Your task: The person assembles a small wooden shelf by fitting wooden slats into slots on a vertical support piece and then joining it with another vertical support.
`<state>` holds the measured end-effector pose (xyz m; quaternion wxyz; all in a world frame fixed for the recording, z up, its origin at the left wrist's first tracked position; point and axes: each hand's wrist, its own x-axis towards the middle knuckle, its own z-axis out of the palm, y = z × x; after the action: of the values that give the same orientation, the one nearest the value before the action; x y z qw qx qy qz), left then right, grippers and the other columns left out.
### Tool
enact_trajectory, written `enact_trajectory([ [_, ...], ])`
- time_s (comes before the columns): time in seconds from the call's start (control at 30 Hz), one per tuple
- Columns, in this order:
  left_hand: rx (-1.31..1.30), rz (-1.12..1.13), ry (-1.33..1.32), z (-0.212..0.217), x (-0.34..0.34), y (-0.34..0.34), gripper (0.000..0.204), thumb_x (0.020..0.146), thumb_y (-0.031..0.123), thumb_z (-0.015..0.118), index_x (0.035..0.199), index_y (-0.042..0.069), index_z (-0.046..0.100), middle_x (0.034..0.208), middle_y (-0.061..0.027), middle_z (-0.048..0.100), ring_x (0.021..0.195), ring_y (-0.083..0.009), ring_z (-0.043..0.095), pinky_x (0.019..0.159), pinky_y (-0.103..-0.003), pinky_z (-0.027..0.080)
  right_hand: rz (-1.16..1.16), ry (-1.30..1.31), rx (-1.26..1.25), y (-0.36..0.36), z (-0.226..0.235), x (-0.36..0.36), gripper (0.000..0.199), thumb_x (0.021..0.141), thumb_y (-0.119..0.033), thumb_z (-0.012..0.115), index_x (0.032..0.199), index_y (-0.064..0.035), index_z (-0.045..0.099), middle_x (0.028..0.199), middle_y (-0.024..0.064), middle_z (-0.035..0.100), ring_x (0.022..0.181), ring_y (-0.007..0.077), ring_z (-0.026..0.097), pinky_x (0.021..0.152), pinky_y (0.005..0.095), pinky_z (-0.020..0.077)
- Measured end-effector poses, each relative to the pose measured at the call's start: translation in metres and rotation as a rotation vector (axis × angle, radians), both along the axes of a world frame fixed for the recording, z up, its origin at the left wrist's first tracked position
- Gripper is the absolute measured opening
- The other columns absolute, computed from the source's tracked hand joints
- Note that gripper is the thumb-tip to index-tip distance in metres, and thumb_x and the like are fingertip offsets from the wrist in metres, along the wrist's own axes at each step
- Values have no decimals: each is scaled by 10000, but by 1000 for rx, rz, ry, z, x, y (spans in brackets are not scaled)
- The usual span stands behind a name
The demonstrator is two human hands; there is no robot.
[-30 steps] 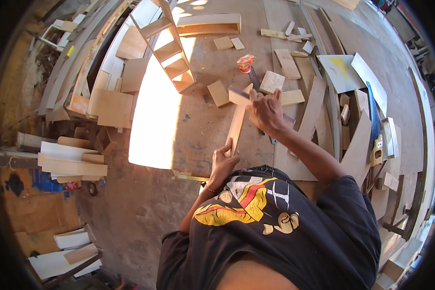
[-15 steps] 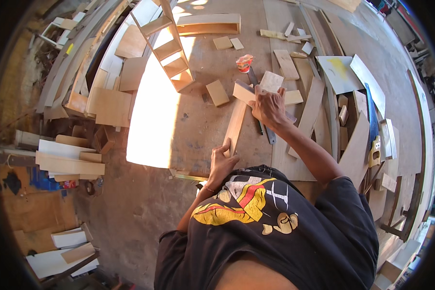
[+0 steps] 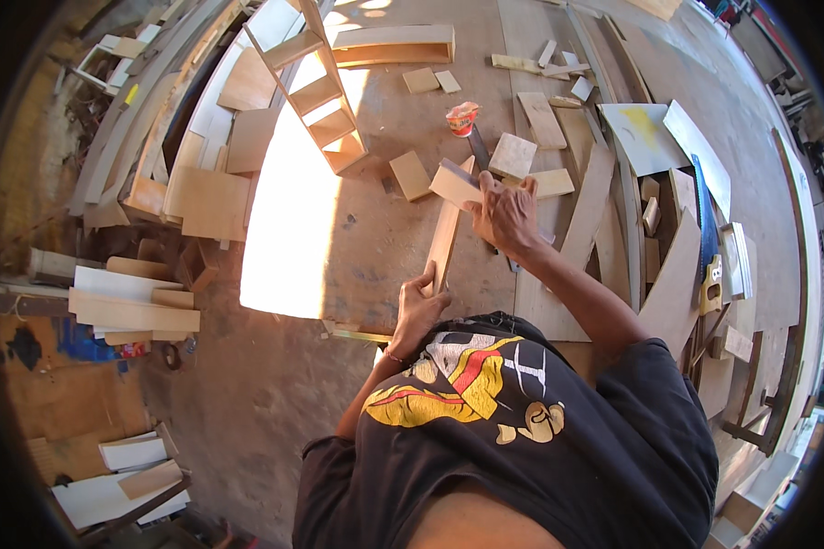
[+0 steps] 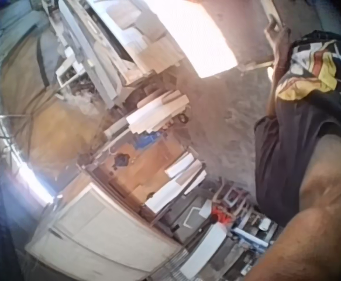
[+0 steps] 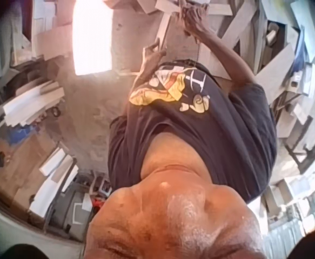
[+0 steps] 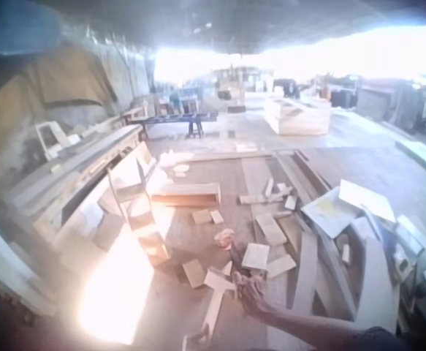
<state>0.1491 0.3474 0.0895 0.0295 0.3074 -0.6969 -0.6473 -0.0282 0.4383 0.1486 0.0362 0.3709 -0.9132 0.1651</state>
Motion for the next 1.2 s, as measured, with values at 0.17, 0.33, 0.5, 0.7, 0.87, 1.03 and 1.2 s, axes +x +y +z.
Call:
enact_trajectory([
  [0.17,105,23,8,-11,2,-4,631,638,63,600,1251,-14,472,740,9,582,596,-51,482,545,-219,426,110,-77,-41,14,-1,50,286,778,-274,622,907,-73,465,671,114,606,599,289,585,771,447,274],
  [0.33,146,-18,47,-25,8,-9,628,639,50,580,1245,-58,454,778,6,596,605,-51,480,560,-209,424,236,-172,-7,30,3,79,312,762,-292,636,927,-95,460,656,87,595,607,254,573,755,443,277],
  [0.5,102,18,-12,10,0,-1,652,656,3,560,1288,-50,409,870,-13,581,709,-53,503,636,-180,418,10,44,-100,1,-19,14,281,801,-299,595,952,-94,475,726,109,600,615,260,593,746,429,276],
  [0.7,205,0,26,3,3,-8,497,643,45,595,1125,-71,567,760,22,589,635,-39,480,556,-207,399,191,-59,-59,23,-10,65,277,803,-315,589,936,-96,485,695,92,586,599,250,577,770,431,282],
  [0.87,259,17,58,-11,7,-10,527,647,45,594,1162,-54,545,770,19,581,626,-40,480,558,-194,399,215,7,-230,22,-11,70,329,733,-264,669,930,-103,458,648,60,582,596,252,567,759,422,275],
  [1.03,229,47,19,17,0,-8,648,645,15,569,1276,-30,429,840,0,590,683,-51,502,624,-196,429,-31,42,-158,-9,-18,-3,312,757,-265,649,905,-85,441,744,116,636,644,288,580,732,420,277],
  [1.2,309,-11,28,4,5,-17,626,649,-1,556,1267,-24,457,881,-5,599,735,-51,513,664,-196,433,92,2,-161,8,-19,45,333,732,-277,678,889,-103,443,650,77,590,597,265,563,726,418,275],
])
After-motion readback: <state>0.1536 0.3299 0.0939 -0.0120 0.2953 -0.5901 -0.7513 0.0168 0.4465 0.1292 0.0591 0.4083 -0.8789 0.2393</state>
